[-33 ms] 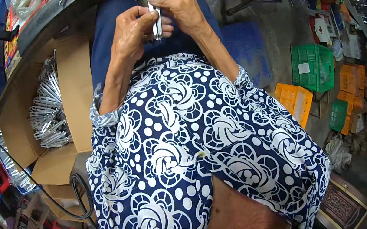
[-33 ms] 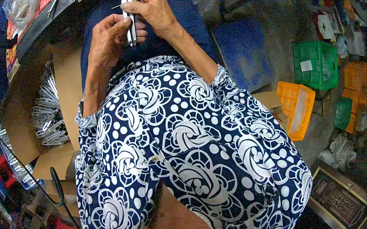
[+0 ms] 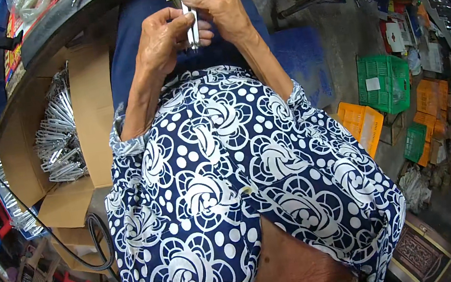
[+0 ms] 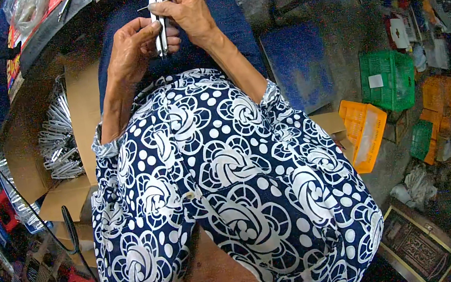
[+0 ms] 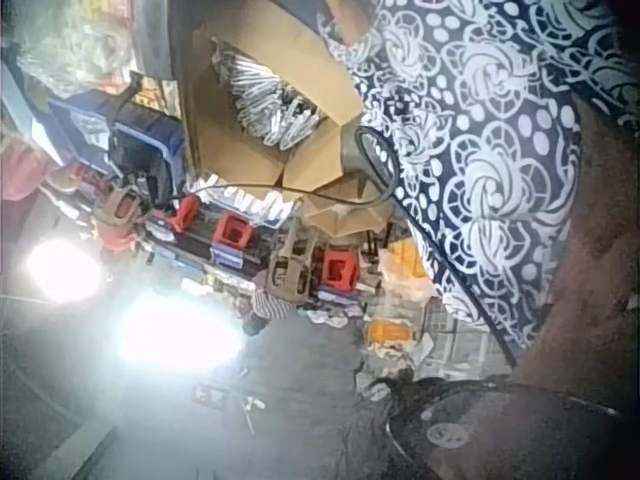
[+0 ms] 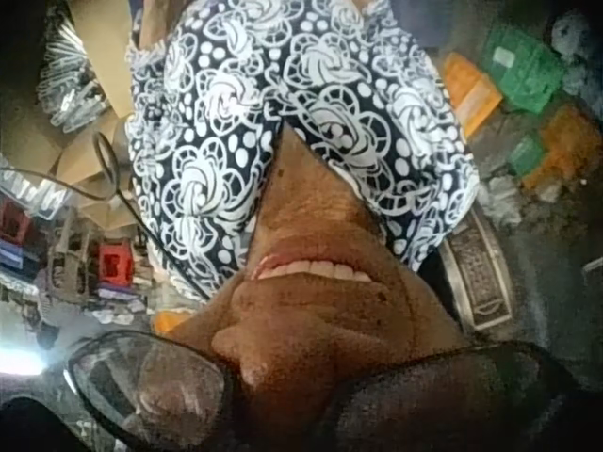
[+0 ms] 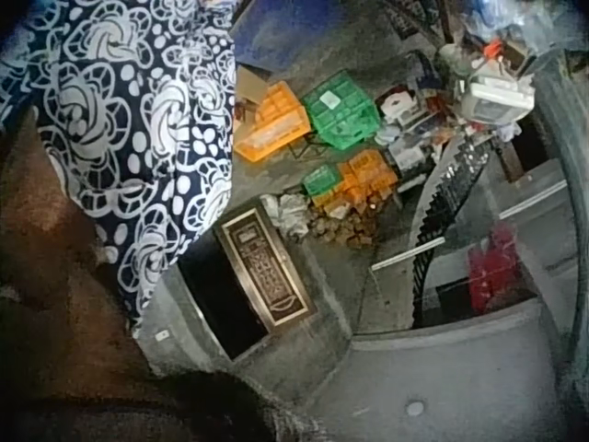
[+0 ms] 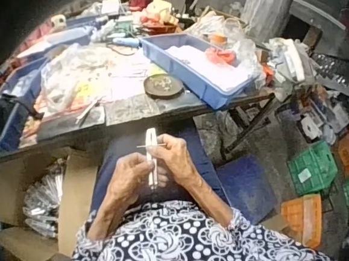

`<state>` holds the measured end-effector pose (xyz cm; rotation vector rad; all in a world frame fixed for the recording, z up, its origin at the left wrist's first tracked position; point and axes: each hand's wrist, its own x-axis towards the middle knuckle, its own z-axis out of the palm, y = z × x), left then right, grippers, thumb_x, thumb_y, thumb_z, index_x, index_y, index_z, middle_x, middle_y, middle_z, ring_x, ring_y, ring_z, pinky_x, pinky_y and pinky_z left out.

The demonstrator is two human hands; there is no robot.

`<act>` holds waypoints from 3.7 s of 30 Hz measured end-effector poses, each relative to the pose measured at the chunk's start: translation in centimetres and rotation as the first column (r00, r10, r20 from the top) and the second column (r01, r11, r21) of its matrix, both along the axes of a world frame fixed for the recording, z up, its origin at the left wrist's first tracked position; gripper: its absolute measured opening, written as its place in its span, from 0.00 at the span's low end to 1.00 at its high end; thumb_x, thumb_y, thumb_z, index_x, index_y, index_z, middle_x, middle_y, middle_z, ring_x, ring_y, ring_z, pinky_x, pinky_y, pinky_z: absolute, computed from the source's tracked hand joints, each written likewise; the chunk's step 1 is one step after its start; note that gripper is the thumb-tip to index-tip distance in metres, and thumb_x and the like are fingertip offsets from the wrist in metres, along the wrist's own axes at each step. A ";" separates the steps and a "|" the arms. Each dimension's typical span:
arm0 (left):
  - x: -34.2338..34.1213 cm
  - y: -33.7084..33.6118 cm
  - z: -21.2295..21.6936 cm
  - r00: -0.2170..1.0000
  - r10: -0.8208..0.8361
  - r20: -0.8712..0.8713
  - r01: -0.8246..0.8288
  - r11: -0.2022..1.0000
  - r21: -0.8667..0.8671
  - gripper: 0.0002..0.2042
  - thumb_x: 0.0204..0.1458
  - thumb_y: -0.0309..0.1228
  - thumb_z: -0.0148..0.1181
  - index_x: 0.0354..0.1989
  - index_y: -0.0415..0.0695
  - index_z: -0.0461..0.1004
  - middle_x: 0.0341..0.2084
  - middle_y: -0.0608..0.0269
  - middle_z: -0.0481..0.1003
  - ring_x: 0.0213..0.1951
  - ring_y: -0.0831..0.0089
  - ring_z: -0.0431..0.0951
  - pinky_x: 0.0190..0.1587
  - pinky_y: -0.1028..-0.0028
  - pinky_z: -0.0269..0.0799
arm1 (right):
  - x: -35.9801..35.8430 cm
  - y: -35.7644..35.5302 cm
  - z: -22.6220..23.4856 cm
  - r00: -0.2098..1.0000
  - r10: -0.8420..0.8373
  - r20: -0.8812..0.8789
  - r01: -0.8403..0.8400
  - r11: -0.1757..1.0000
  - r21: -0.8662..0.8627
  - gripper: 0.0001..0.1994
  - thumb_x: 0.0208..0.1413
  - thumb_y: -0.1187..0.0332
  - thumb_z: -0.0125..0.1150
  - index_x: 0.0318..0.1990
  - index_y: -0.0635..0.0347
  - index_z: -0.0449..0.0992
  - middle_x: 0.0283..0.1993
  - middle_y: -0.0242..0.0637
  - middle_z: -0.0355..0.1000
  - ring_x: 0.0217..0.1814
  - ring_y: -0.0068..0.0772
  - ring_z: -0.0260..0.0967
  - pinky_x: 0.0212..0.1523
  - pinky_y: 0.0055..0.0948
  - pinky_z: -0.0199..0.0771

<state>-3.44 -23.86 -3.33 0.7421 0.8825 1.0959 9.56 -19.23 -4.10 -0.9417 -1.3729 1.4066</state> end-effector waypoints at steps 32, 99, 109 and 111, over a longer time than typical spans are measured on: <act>1.1 -0.1 0.7 0.986 0.133 -0.103 -0.125 0.989 0.081 0.06 0.45 0.20 0.48 0.31 0.30 0.64 0.20 0.51 0.72 0.21 0.70 0.75 0.25 0.76 0.75 | -0.2 0.3 0.1 0.998 -0.065 0.024 0.063 0.994 0.090 0.11 0.44 0.69 0.59 0.30 0.68 0.69 0.17 0.31 0.66 0.16 0.13 0.59 0.13 0.14 0.58; 0.0 -1.4 0.6 0.994 0.076 -0.072 -0.076 0.997 -0.001 0.07 0.45 0.22 0.48 0.32 0.33 0.64 0.22 0.52 0.72 0.21 0.70 0.74 0.24 0.77 0.73 | 0.2 0.0 0.4 0.987 0.148 0.062 -0.133 0.972 -0.192 0.12 0.51 0.61 0.52 0.24 0.60 0.69 0.17 0.25 0.63 0.13 0.10 0.52 0.12 0.12 0.45; -0.3 -1.5 0.4 0.997 0.033 -0.076 -0.028 0.998 0.057 0.08 0.48 0.25 0.47 0.34 0.34 0.63 0.24 0.55 0.72 0.22 0.74 0.73 0.24 0.80 0.71 | -0.2 -0.6 1.2 0.987 0.157 -0.037 -0.161 0.964 -0.213 0.12 0.51 0.61 0.51 0.23 0.59 0.69 0.14 0.23 0.59 0.11 0.09 0.47 0.12 0.12 0.40; -0.4 -1.5 0.2 0.998 0.037 -0.055 -0.033 0.997 0.074 0.08 0.48 0.25 0.47 0.35 0.34 0.63 0.24 0.55 0.72 0.22 0.74 0.73 0.24 0.80 0.71 | -0.5 -0.6 1.1 0.989 0.145 -0.040 -0.150 0.970 -0.190 0.12 0.51 0.61 0.51 0.22 0.59 0.68 0.14 0.23 0.59 0.11 0.09 0.47 0.11 0.12 0.40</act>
